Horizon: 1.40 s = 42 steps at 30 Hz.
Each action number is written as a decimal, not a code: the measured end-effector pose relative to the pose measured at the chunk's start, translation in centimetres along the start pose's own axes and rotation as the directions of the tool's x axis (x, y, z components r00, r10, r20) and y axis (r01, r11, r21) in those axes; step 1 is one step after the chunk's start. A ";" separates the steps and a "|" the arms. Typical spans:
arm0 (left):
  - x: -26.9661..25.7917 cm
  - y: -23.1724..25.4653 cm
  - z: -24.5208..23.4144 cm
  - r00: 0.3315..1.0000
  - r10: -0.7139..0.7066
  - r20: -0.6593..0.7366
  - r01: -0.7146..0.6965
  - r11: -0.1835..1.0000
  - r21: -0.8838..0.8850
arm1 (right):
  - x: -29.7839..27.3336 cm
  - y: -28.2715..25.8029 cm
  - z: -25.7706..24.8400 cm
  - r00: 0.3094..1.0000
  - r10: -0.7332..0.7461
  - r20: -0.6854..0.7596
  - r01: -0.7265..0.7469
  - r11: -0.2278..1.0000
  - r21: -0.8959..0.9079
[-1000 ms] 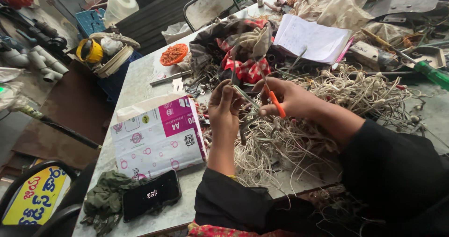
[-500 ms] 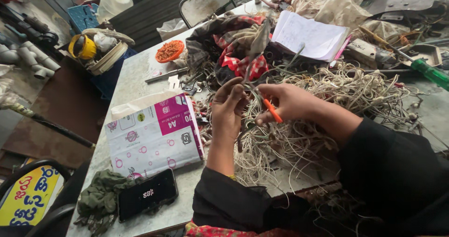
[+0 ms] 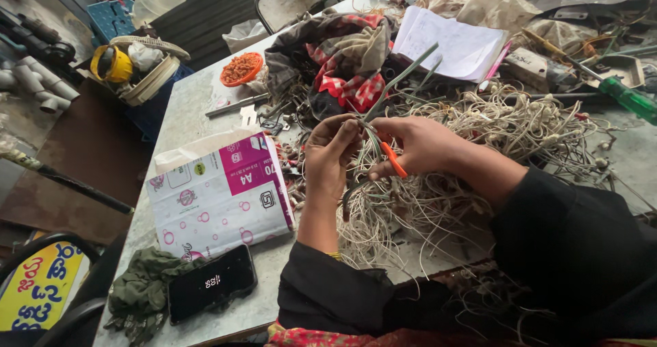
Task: The person uses orange-handled scissors to cut individual strands from a tangled pile of white wires on a cluttered workbench. The person repeatedly picks up wire sections, snips them, and drops the cut pieces back onto the table.
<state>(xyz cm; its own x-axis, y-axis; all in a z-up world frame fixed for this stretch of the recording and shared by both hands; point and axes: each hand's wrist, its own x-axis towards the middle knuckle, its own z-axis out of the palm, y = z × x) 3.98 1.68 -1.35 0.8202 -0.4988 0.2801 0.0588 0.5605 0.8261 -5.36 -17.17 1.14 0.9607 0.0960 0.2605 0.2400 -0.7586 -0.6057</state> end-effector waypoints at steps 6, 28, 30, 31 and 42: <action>0.2 0.0 -0.3 0.999 0.029 -0.036 -0.026 0.995 0.098 | -0.1 -0.4 -0.3 0.999 0.028 0.014 -0.027 0.998 -0.062; 0.4 0.3 -1.2 0.993 0.082 -0.089 -0.100 0.968 -0.231 | 0.1 0.7 -1.1 0.903 -0.236 -0.360 0.122 0.942 -0.313; 0.5 0.0 -1.1 0.995 0.081 -0.053 -0.091 0.970 -0.227 | -0.1 0.5 -0.9 0.924 -0.214 -0.318 0.079 0.918 -0.389; 0.5 -0.1 -1.0 0.996 0.074 -0.043 -0.082 0.971 -0.226 | -0.2 0.5 -0.9 0.920 -0.228 -0.320 0.090 0.915 -0.393; 0.0 -1.4 0.1 0.997 0.006 0.074 0.005 0.987 -0.158 | -0.4 -0.6 -0.9 0.936 -0.192 -0.295 0.065 0.918 -0.391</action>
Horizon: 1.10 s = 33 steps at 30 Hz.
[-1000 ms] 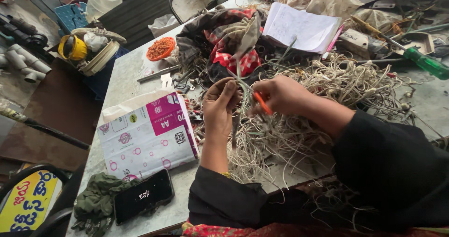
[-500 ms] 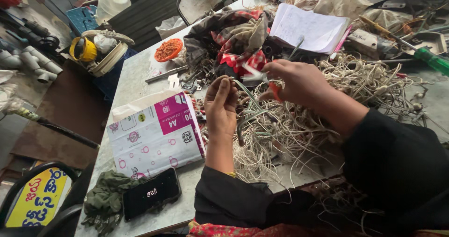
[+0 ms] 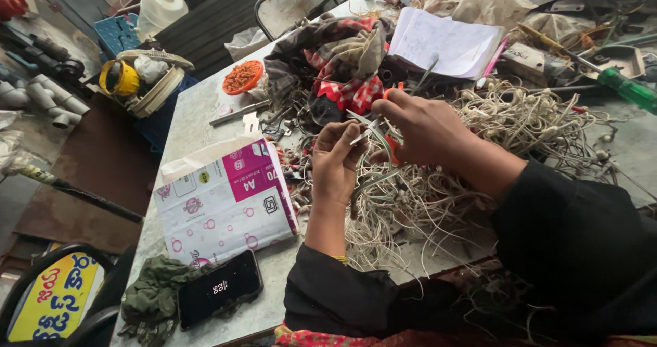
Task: The person uses orange-handled scissors to cut individual strands from a tangled pile of white wires on a cluttered workbench. The person repeatedly picks up wire sections, snips them, and drops the cut pieces back onto the table.
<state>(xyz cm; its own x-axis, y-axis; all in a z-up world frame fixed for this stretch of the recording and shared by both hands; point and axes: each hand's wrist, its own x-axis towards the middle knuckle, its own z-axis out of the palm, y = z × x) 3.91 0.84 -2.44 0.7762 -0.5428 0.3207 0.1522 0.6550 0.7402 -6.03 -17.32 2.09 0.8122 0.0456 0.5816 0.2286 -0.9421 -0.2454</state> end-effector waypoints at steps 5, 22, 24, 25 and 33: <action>0.1 -0.4 0.2 0.998 0.026 -0.051 -0.026 1.000 -0.001 | 0.0 -0.2 -0.2 1.000 0.016 -0.010 -0.016 1.000 -0.001; 0.2 -1.1 0.1 0.996 0.086 -0.037 -0.082 0.991 0.106 | -0.4 1.6 1.9 0.976 -0.121 -0.179 0.102 0.988 -0.114; 0.0 -1.1 -0.4 0.991 0.130 0.011 -0.130 0.978 0.165 | -0.5 1.2 1.5 0.970 -0.157 -0.184 0.135 0.983 -0.126; -0.1 -1.1 -0.8 0.986 0.156 0.052 -0.162 0.971 0.173 | -0.4 1.0 1.3 0.953 -0.213 -0.216 0.188 0.974 -0.130; 0.4 -2.2 -1.6 0.978 0.206 0.018 -0.205 0.957 0.205 | -1.1 -0.7 1.6 0.996 0.079 -0.045 -0.080 0.997 -0.009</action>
<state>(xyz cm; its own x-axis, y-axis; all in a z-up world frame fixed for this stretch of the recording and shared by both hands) 4.91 0.01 -4.92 0.7795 -0.4062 0.4769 -0.1387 0.6305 0.7637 -6.25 -16.24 0.38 0.8029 -0.0444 0.5945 0.1582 -0.9456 -0.2842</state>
